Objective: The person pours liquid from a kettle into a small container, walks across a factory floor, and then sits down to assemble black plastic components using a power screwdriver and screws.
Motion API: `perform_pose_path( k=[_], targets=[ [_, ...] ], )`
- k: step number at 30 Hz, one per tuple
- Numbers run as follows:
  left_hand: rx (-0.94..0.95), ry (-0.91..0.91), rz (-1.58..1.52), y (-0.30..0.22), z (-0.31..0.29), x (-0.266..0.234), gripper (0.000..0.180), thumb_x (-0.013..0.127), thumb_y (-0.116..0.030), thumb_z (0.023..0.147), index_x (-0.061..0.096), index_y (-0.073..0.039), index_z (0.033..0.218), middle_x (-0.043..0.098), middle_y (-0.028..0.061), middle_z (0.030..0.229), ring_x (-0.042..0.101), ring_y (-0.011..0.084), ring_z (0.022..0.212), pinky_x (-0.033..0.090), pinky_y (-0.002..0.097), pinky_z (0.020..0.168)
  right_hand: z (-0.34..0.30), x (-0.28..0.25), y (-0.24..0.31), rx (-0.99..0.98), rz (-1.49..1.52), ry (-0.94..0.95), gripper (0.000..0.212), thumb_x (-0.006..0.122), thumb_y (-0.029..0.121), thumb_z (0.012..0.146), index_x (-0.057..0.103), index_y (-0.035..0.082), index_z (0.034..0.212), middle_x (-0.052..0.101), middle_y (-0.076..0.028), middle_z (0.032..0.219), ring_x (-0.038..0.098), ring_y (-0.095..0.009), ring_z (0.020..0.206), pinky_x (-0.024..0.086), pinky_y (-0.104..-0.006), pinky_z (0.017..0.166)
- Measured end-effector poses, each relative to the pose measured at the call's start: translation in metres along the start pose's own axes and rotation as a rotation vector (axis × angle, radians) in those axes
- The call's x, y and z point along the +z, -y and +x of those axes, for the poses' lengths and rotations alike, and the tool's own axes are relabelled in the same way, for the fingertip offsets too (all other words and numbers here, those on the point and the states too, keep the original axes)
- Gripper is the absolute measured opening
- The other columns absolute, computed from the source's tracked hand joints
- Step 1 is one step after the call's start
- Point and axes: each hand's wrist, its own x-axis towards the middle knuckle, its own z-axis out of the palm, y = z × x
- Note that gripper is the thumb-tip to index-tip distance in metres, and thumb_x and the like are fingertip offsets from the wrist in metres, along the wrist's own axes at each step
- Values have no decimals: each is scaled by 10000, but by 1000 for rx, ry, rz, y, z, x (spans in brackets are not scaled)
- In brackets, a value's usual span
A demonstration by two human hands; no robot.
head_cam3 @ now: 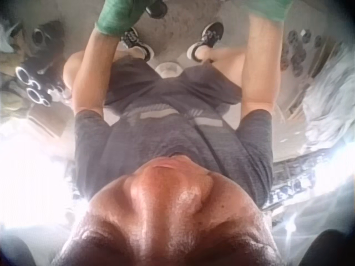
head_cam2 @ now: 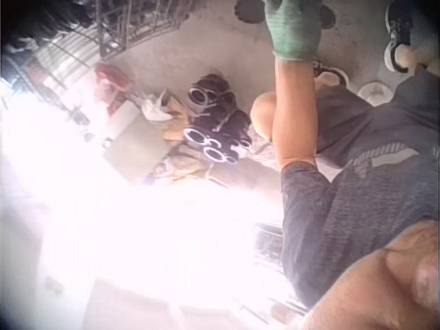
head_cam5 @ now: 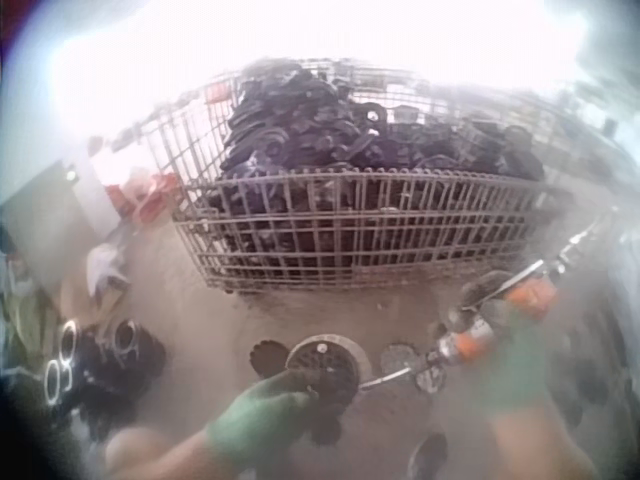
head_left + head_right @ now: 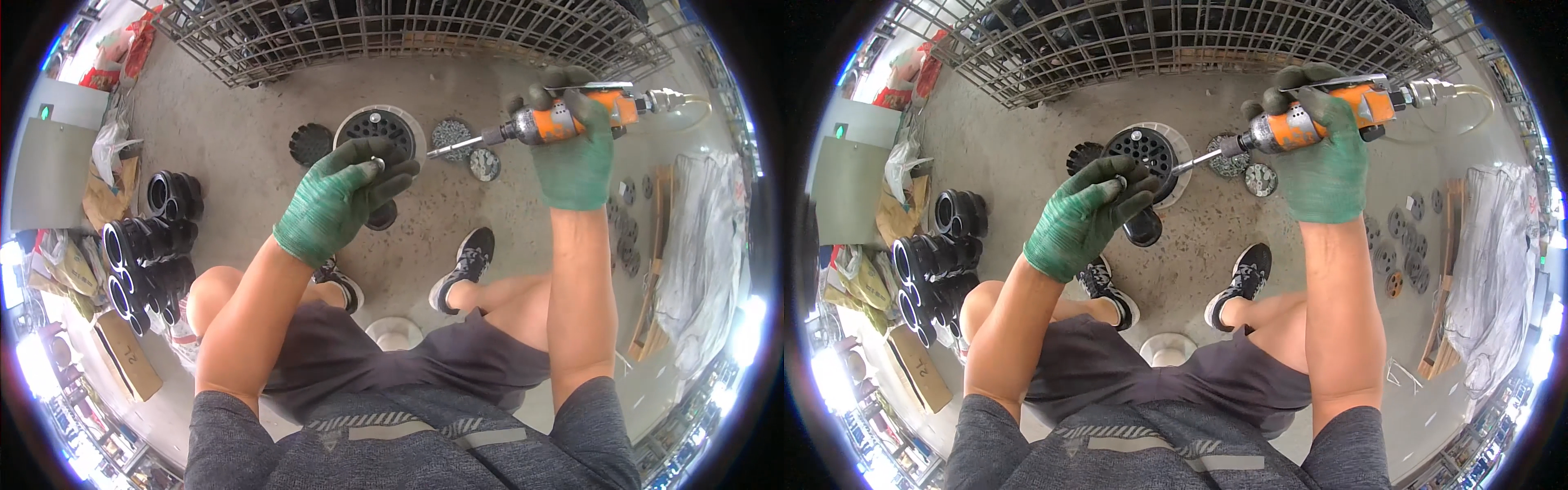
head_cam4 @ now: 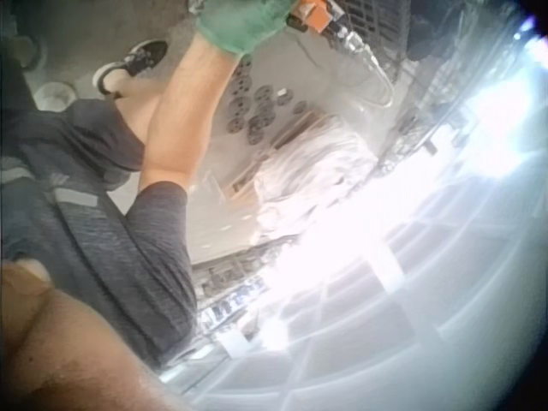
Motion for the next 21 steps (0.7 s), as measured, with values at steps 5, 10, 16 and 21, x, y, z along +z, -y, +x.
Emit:
perform_pose_path(
  k=[5,10,16,21],
  targets=[
    [-40,-52,142,8,0,7,385,597,-82,965,490,41,1314,614,178,1224,616,291,1166,537,376,1003,3,-8,3,-8,31,-2,219,618,61,841,618,83,1059,667,-91,944,655,-213,815,556,-501,818],
    [-70,-67,207,15,2,5,354,587,-111,978,509,20,1297,633,124,1119,649,211,982,557,326,835,6,-12,3,-41,15,-2,215,635,66,833,623,68,1047,673,-111,930,664,-226,797,571,-519,795],
    [-37,-52,214,22,7,8,288,562,-168,992,543,-27,1243,587,51,950,536,124,749,467,279,675,9,-15,8,-47,13,-6,220,654,79,821,627,61,1039,675,-114,920,670,-226,794,580,-522,786],
    [-26,-81,234,22,10,10,237,608,-155,974,557,-42,1176,618,61,993,581,122,793,481,273,672,11,-13,4,-14,-42,6,198,655,77,814,635,52,1010,678,-112,891,673,-217,764,588,-456,737]
  ],
)
